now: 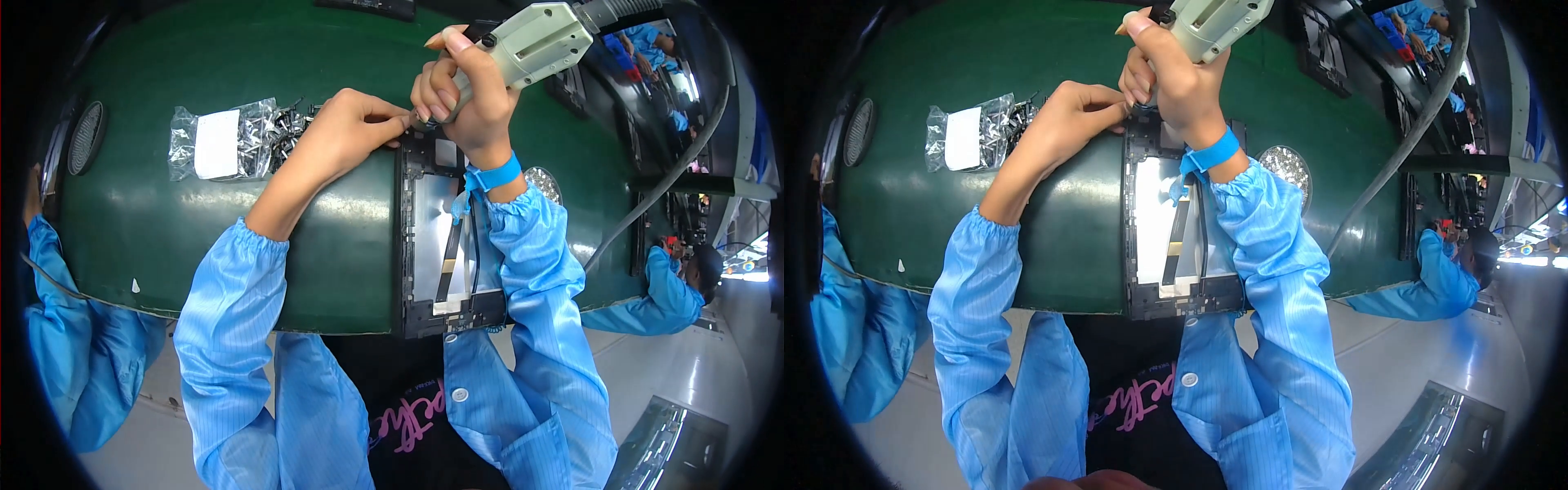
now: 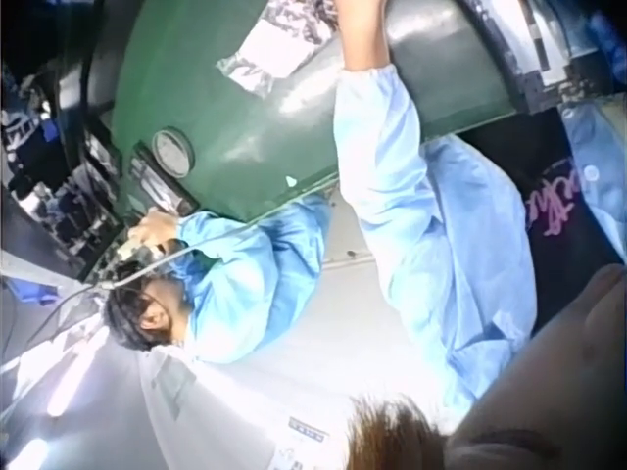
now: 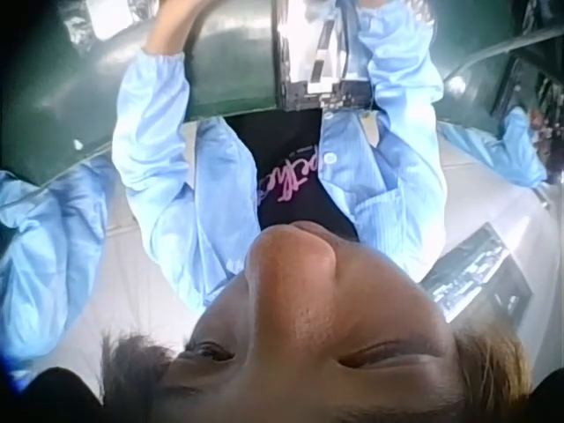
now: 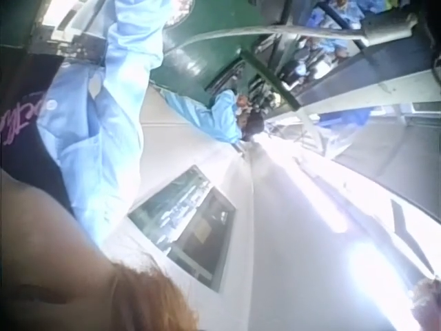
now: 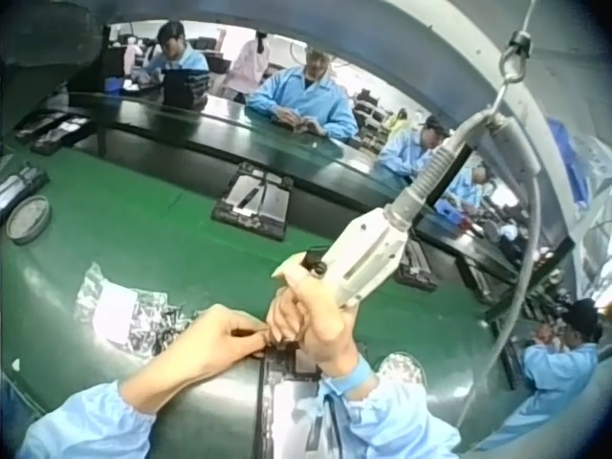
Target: The person assembles electronic components by driving screws into a screen module and a tablet chassis using an electric screwdriver.
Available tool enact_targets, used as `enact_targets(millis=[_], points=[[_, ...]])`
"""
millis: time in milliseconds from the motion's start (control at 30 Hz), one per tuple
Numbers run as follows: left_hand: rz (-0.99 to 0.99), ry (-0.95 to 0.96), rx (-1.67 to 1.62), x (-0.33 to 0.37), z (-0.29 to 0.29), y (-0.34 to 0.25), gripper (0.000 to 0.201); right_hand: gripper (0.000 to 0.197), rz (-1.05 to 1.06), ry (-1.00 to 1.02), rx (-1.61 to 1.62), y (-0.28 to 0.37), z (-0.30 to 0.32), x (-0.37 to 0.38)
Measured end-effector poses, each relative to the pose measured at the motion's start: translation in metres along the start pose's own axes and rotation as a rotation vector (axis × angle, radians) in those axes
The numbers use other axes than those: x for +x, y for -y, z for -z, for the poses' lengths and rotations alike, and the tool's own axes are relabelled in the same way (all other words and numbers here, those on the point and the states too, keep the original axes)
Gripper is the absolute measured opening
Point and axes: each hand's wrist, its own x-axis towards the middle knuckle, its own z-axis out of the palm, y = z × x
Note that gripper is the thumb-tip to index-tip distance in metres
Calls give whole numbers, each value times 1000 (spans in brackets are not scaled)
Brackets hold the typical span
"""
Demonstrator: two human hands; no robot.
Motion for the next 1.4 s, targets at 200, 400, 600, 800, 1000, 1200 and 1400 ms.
enact_targets(millis=[200,400,600,800,1000,1200,1400], points=[[18,-16,6,-2,1,-2,28,27,21,36,78,-6,0,0],[-8,-102,-64,-6,-5,-3,21,29,2,-10,67,0,9,-2],[-242,-300,295,-10,-12,-14,16,32,41,-16,90,20,11,-6],[-538,-221,384,-18,-24,-28,25,29,73,18,215,40,18,-10],[-498,-197,334,-18,-29,-20,21,15,-42,-44,287,44,13,-17],[-530,-191,279,-17,-29,-17,15,15,-26,-26,303,41,13,-17],[-529,-186,294,-18,-26,-16,15,14,-38,-49,331,42,13,-16]])
